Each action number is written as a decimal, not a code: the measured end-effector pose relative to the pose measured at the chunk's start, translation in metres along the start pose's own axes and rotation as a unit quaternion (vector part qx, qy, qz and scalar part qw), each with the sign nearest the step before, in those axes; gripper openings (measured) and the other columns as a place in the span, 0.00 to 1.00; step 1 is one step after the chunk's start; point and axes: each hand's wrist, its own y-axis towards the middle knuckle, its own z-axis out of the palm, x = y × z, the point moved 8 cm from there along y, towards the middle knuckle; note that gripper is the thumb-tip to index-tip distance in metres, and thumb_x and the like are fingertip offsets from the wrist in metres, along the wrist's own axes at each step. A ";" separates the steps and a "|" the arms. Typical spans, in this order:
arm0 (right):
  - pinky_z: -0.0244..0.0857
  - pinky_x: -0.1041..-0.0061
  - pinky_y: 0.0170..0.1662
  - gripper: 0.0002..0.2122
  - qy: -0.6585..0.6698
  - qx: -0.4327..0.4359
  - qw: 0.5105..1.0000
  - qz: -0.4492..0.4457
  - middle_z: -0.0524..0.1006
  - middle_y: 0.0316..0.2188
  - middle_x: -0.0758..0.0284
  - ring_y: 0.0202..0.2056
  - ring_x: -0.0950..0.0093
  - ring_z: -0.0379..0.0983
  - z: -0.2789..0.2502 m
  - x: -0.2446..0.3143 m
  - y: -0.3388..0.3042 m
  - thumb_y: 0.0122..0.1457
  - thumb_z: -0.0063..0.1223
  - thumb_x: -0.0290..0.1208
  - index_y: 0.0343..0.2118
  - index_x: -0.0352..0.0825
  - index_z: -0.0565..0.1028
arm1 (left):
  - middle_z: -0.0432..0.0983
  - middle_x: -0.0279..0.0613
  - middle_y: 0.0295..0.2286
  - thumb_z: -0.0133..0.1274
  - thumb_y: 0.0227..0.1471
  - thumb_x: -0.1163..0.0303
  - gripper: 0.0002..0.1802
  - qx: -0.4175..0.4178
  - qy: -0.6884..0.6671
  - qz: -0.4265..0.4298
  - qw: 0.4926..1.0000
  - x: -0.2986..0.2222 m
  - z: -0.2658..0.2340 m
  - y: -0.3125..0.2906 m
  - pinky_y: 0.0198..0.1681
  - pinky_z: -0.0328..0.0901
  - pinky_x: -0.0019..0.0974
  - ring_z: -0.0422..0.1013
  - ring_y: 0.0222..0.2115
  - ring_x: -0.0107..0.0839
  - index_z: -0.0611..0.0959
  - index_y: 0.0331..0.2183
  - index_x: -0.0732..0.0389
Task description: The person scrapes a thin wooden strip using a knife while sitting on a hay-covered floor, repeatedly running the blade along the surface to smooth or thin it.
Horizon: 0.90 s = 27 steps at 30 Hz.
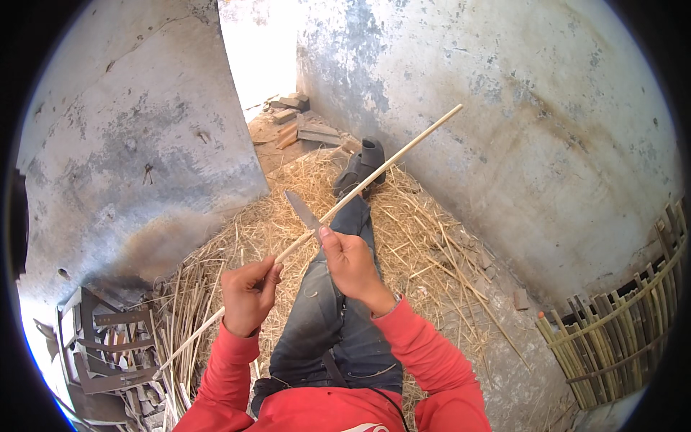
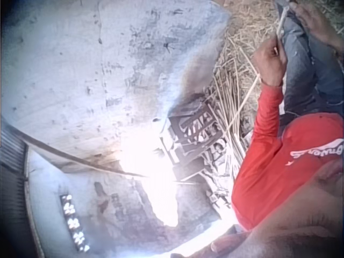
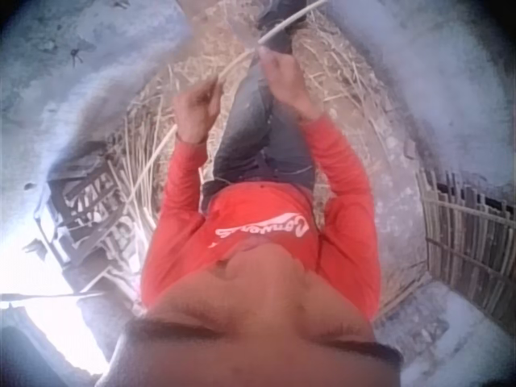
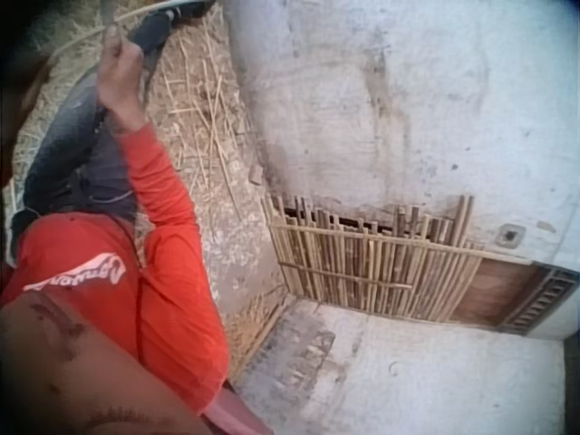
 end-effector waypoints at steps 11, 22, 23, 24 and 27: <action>0.47 0.81 0.20 0.21 0.168 0.043 0.980 0.101 0.61 0.13 0.81 0.16 0.88 0.53 -0.009 0.021 -0.002 0.72 0.52 0.46 0.24 0.36 0.74 | 0.79 0.47 0.20 0.66 0.53 0.78 0.08 -0.051 0.059 0.039 0.996 -0.005 -0.004 0.000 0.20 0.64 0.35 0.75 0.17 0.35 0.88 0.37 0.66; 0.57 0.68 0.21 0.10 -0.168 -0.033 0.971 -0.165 0.70 0.13 0.61 0.15 0.71 0.66 0.001 0.071 0.003 0.61 0.62 0.27 0.25 0.31 0.76 | 0.78 0.44 0.21 0.66 0.52 0.76 0.09 -0.058 0.146 0.063 0.986 -0.011 -0.002 -0.009 0.20 0.63 0.41 0.73 0.17 0.43 0.88 0.38 0.59; 0.57 0.68 0.21 0.10 -0.170 -0.035 0.971 -0.165 0.70 0.13 0.61 0.15 0.71 0.66 -0.002 0.071 0.003 0.61 0.62 0.27 0.25 0.31 0.76 | 0.77 0.44 0.20 0.66 0.52 0.75 0.08 -0.040 0.145 0.045 0.988 -0.009 0.001 -0.010 0.20 0.63 0.42 0.73 0.17 0.44 0.88 0.37 0.58; 0.61 0.61 0.24 0.07 -0.203 -0.014 0.961 -0.186 0.72 0.16 0.55 0.20 0.59 0.71 0.000 0.071 0.002 0.60 0.60 0.25 0.27 0.30 0.75 | 0.77 0.44 0.20 0.66 0.52 0.75 0.08 -0.040 0.143 0.046 0.988 -0.010 0.001 -0.010 0.20 0.63 0.42 0.73 0.17 0.44 0.88 0.37 0.58; 0.66 0.53 0.27 0.05 -0.281 0.024 0.935 -0.214 0.75 0.19 0.49 0.25 0.47 0.76 0.004 0.065 0.000 0.57 0.58 0.24 0.30 0.30 0.73 | 0.77 0.42 0.20 0.64 0.54 0.71 0.09 -0.012 0.140 0.030 0.990 -0.007 0.007 -0.009 0.21 0.65 0.46 0.74 0.19 0.46 0.88 0.39 0.55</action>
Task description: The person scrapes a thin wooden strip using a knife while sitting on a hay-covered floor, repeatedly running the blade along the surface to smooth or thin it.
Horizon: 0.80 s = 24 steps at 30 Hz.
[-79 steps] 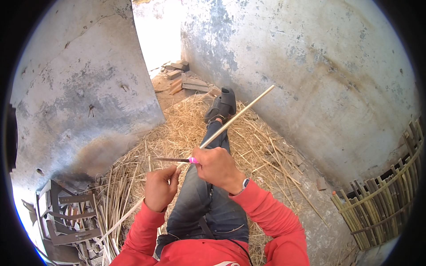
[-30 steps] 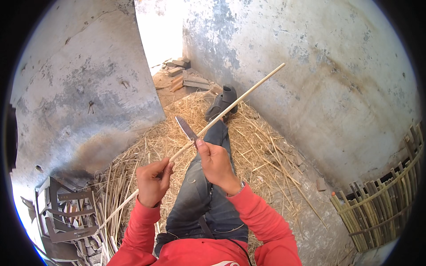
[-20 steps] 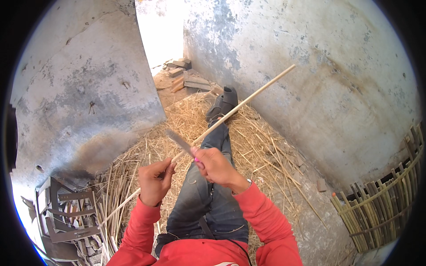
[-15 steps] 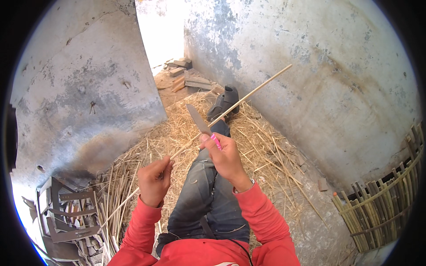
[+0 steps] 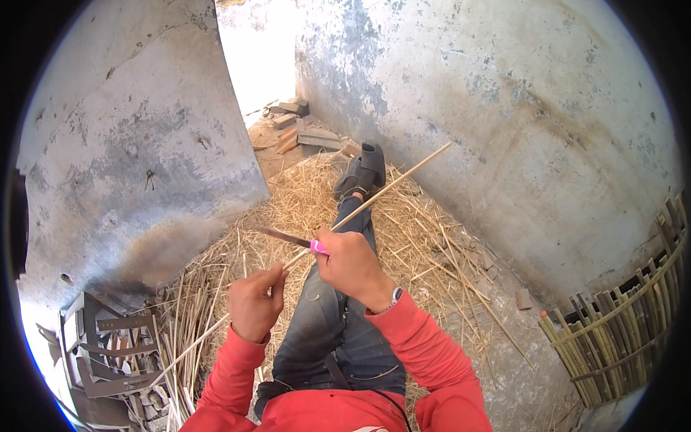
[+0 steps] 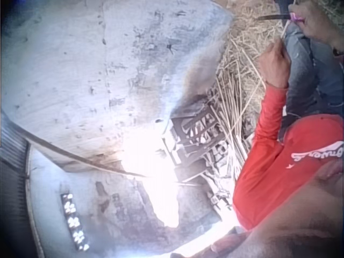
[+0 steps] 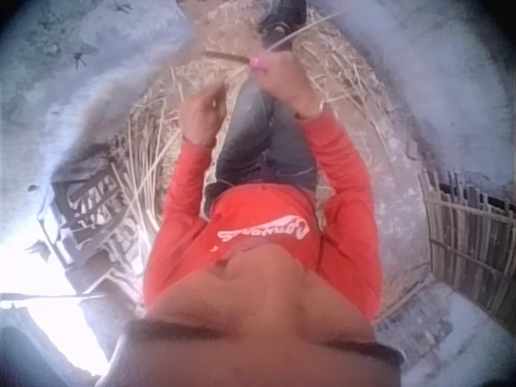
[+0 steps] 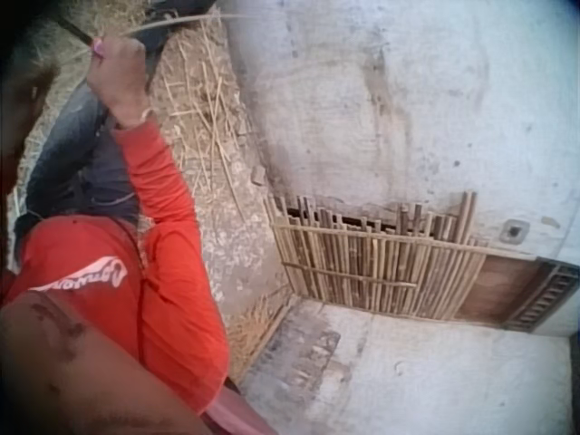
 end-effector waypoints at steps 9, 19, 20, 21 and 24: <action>0.67 0.54 0.27 0.05 -0.051 0.064 0.995 -0.059 0.74 0.20 0.50 0.24 0.48 0.75 0.014 -0.006 -0.009 0.53 0.60 0.24 0.27 0.32 0.73 | 0.78 0.46 0.20 0.60 0.55 0.68 0.05 0.086 0.028 -0.040 0.995 0.006 0.020 -0.007 0.24 0.66 0.51 0.75 0.20 0.50 0.88 0.34 0.54; 0.65 0.61 0.25 0.07 0.100 0.088 0.990 -0.040 0.72 0.18 0.53 0.21 0.51 0.73 0.010 0.000 -0.030 0.54 0.62 0.25 0.24 0.33 0.74 | 0.78 0.56 0.21 0.61 0.54 0.71 0.05 0.086 0.063 -0.115 0.988 0.073 0.077 0.003 0.28 0.68 0.52 0.76 0.22 0.55 0.90 0.31 0.59; 0.65 0.61 0.25 0.07 0.108 0.095 0.988 -0.046 0.72 0.18 0.53 0.21 0.51 0.73 0.015 0.021 -0.032 0.54 0.62 0.25 0.24 0.33 0.74 | 0.79 0.56 0.22 0.60 0.54 0.71 0.06 0.040 0.127 -0.164 0.977 0.110 0.076 -0.003 0.29 0.70 0.52 0.76 0.22 0.55 0.89 0.30 0.61; 0.64 0.63 0.25 0.08 0.138 0.093 0.984 -0.055 0.72 0.16 0.57 0.20 0.58 0.73 0.017 0.043 -0.034 0.54 0.64 0.27 0.25 0.33 0.74 | 0.79 0.56 0.22 0.60 0.54 0.71 0.06 0.040 0.124 -0.170 0.977 0.126 0.076 -0.010 0.29 0.70 0.52 0.76 0.22 0.55 0.89 0.30 0.61; 0.65 0.67 0.26 0.07 0.190 0.043 0.979 0.056 0.74 0.16 0.60 0.19 0.68 0.72 0.005 0.004 -0.024 0.56 0.65 0.29 0.30 0.32 0.78 | 0.78 0.50 0.18 0.57 0.60 0.69 0.11 0.113 -0.079 -0.176 0.975 0.131 0.077 -0.002 0.24 0.66 0.44 0.75 0.17 0.44 0.86 0.28 0.65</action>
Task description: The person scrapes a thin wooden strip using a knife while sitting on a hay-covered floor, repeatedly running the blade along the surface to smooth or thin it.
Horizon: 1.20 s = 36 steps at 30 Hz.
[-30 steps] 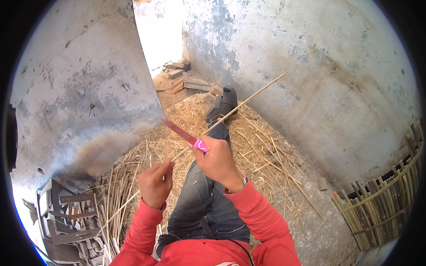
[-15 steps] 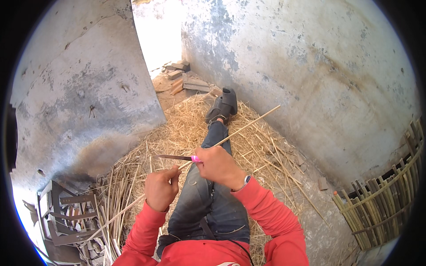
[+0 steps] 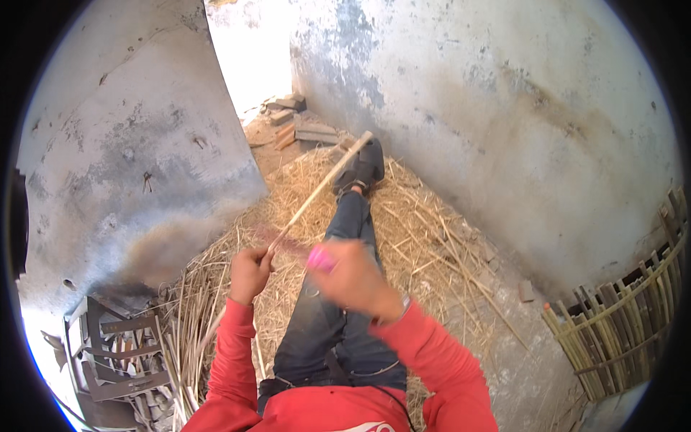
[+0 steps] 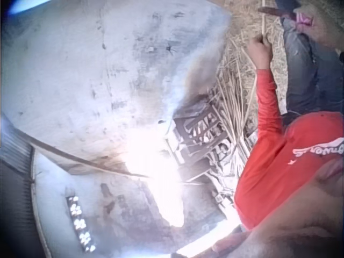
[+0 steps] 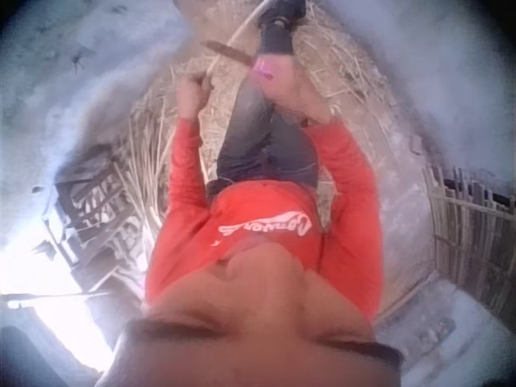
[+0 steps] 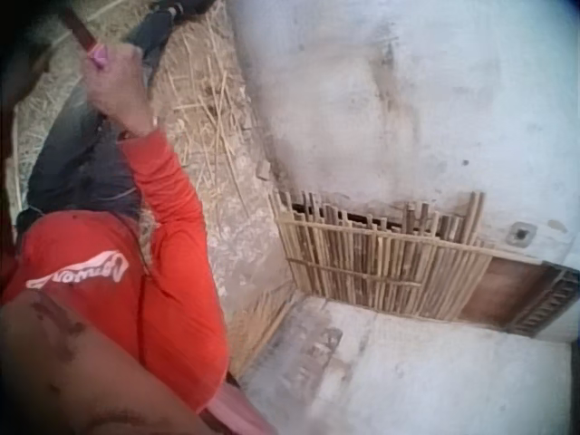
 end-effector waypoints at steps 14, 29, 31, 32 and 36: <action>0.55 0.69 0.24 0.20 -0.095 -0.230 0.964 0.094 0.65 0.15 0.67 0.20 0.79 0.58 -0.102 -0.073 0.022 0.74 0.47 0.42 0.33 0.28 0.79 | 0.64 0.27 0.17 0.57 0.65 0.69 0.13 0.156 -0.211 -0.007 0.965 -0.077 -0.025 -0.038 0.22 0.53 0.30 0.56 0.21 0.15 0.87 0.38 0.72; 0.56 0.66 0.22 0.20 -0.014 -0.168 0.982 0.080 0.64 0.15 0.57 0.15 0.71 0.60 0.003 -0.039 -0.004 0.74 0.46 0.41 0.30 0.29 0.75 | 0.70 0.26 0.19 0.57 0.65 0.70 0.13 0.144 -0.238 -0.026 0.960 -0.098 -0.028 -0.041 0.24 0.56 0.29 0.60 0.23 0.15 0.87 0.39 0.73; 0.55 0.68 0.22 0.21 0.052 -0.149 0.983 0.098 0.65 0.14 0.61 0.16 0.74 0.60 0.008 -0.057 -0.007 0.75 0.45 0.41 0.29 0.29 0.75 | 0.70 0.26 0.19 0.57 0.65 0.70 0.13 0.157 -0.243 -0.025 0.957 -0.096 -0.025 -0.041 0.25 0.57 0.28 0.61 0.23 0.15 0.88 0.39 0.72; 0.53 0.70 0.22 0.21 0.120 -0.126 0.978 0.114 0.65 0.14 0.65 0.16 0.77 0.59 0.014 -0.060 -0.004 0.75 0.45 0.41 0.28 0.30 0.74 | 0.71 0.26 0.19 0.57 0.65 0.69 0.13 0.165 -0.246 -0.026 0.955 -0.094 -0.024 -0.042 0.25 0.58 0.28 0.62 0.23 0.16 0.88 0.39 0.71; 0.53 0.73 0.23 0.22 0.307 0.026 0.917 0.253 0.64 0.15 0.73 0.19 0.83 0.57 0.042 -0.061 -0.015 0.75 0.44 0.42 0.27 0.30 0.73 | 0.72 0.26 0.20 0.57 0.66 0.68 0.14 0.181 -0.290 -0.048 0.939 -0.093 -0.017 -0.043 0.26 0.58 0.27 0.63 0.23 0.17 0.89 0.40 0.69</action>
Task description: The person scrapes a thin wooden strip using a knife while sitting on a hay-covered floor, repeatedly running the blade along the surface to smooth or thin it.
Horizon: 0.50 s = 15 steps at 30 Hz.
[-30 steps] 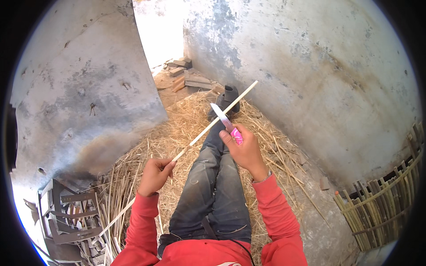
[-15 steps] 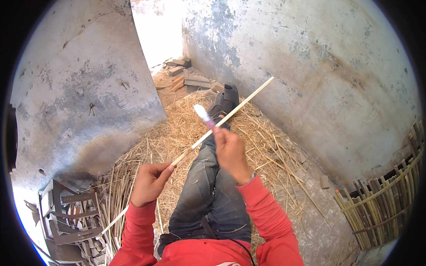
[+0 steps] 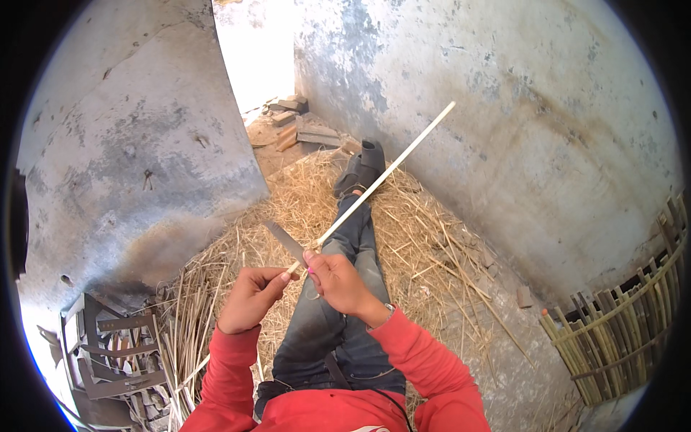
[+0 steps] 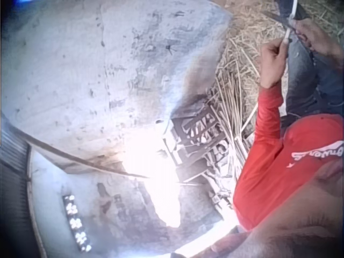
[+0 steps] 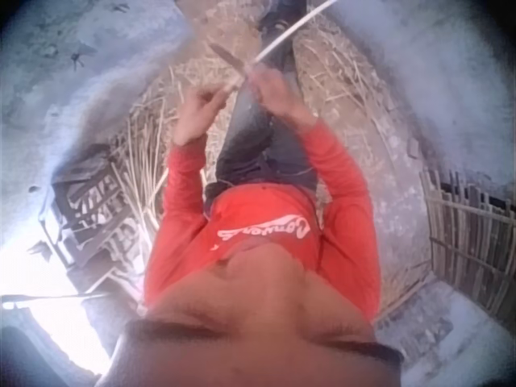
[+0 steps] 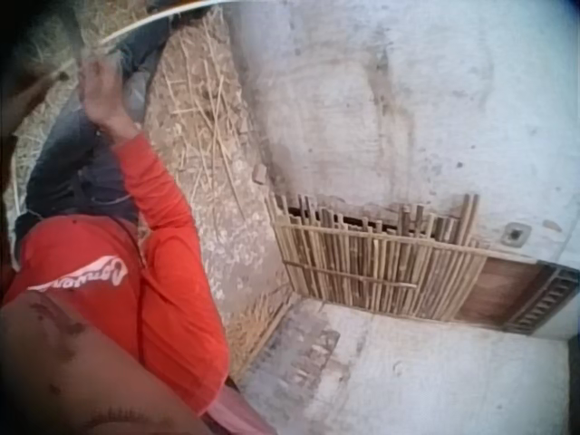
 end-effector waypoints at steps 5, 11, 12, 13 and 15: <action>0.53 0.72 0.24 0.21 -0.201 -0.205 0.926 -0.246 0.63 0.15 0.73 0.20 0.83 0.57 -0.048 0.066 -0.001 0.74 0.47 0.42 0.27 0.30 0.75 | 0.72 0.27 0.20 0.57 0.66 0.67 0.14 0.001 -0.005 0.006 1.000 -0.007 -0.005 -0.003 0.27 0.59 0.27 0.64 0.24 0.17 0.89 0.41 0.69; 0.56 0.68 0.23 0.20 -0.346 -0.338 0.827 -0.284 0.64 0.14 0.63 0.18 0.77 0.61 -0.095 0.126 -0.005 0.74 0.46 0.41 0.31 0.30 0.80 | 0.72 0.27 0.20 0.57 0.65 0.69 0.13 -0.008 0.020 -0.001 1.000 -0.005 -0.013 -0.010 0.26 0.59 0.28 0.64 0.23 0.17 0.89 0.41 0.69; 0.56 0.68 0.22 0.20 -0.359 -0.330 0.829 -0.272 0.65 0.14 0.61 0.17 0.75 0.61 -0.085 0.124 -0.005 0.74 0.46 0.41 0.31 0.30 0.80 | 0.72 0.27 0.20 0.57 0.65 0.69 0.13 -0.010 0.020 -0.001 1.000 -0.007 -0.012 -0.010 0.26 0.59 0.28 0.64 0.23 0.17 0.89 0.41 0.69; 0.57 0.67 0.22 0.20 -0.372 -0.322 0.831 -0.260 0.66 0.14 0.60 0.16 0.73 0.62 -0.075 0.120 -0.005 0.74 0.46 0.41 0.32 0.30 0.80 | 0.71 0.27 0.20 0.57 0.65 0.69 0.13 -0.018 0.009 0.005 1.000 -0.010 -0.011 -0.009 0.26 0.59 0.27 0.63 0.23 0.17 0.89 0.41 0.69; 0.57 0.64 0.21 0.19 -0.357 -0.269 0.845 -0.294 0.67 0.14 0.56 0.15 0.68 0.62 -0.048 0.090 -0.006 0.73 0.48 0.40 0.31 0.30 0.79 | 0.71 0.26 0.19 0.57 0.65 0.69 0.13 -0.023 -0.004 0.009 1.000 -0.010 -0.003 -0.003 0.25 0.58 0.27 0.63 0.22 0.16 0.89 0.41 0.69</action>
